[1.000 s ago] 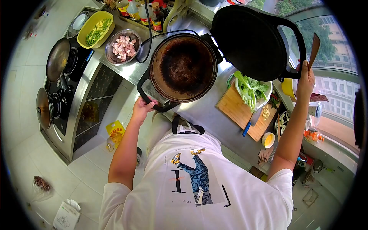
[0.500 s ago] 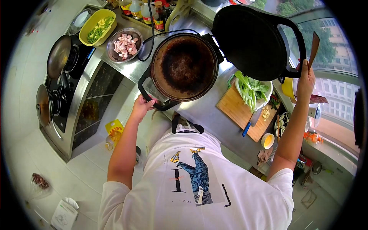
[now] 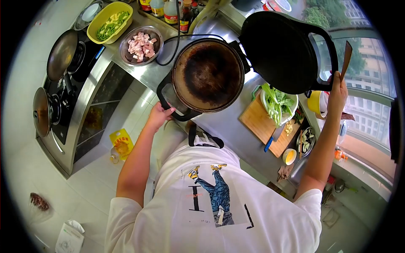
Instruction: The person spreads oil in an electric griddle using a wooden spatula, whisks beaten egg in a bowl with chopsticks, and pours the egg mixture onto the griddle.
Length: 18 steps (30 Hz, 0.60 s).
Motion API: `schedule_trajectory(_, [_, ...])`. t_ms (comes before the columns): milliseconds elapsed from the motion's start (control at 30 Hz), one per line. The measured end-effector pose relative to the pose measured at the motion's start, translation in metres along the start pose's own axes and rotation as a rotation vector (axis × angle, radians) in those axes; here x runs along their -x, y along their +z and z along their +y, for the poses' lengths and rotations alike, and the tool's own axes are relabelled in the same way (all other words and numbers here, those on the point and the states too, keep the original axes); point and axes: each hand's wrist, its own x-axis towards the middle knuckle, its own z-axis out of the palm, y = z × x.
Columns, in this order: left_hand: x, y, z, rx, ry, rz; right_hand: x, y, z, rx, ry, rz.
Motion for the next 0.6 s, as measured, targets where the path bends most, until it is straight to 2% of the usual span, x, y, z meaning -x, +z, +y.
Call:
schedule_trajectory(100, [0.002,0.002,-0.008,-0.004,-0.010,-0.021,0.001,0.003,-0.013,0.012,0.027,-0.015])
schedule_trajectory(167, [0.003,0.004,-0.011,0.139,-0.102,-0.056,-0.004,0.004,-0.019,0.070,-0.008,-0.051])
schedule_trajectory(367, [-0.001,0.013,-0.035,0.162,-0.199,-0.041,-0.021,0.021,-0.050,0.174,-0.083,-0.088])
schedule_trajectory(600, [-0.004,0.016,-0.048,0.150,-0.206,0.008,-0.024,0.037,-0.081,0.205,-0.119,-0.100])
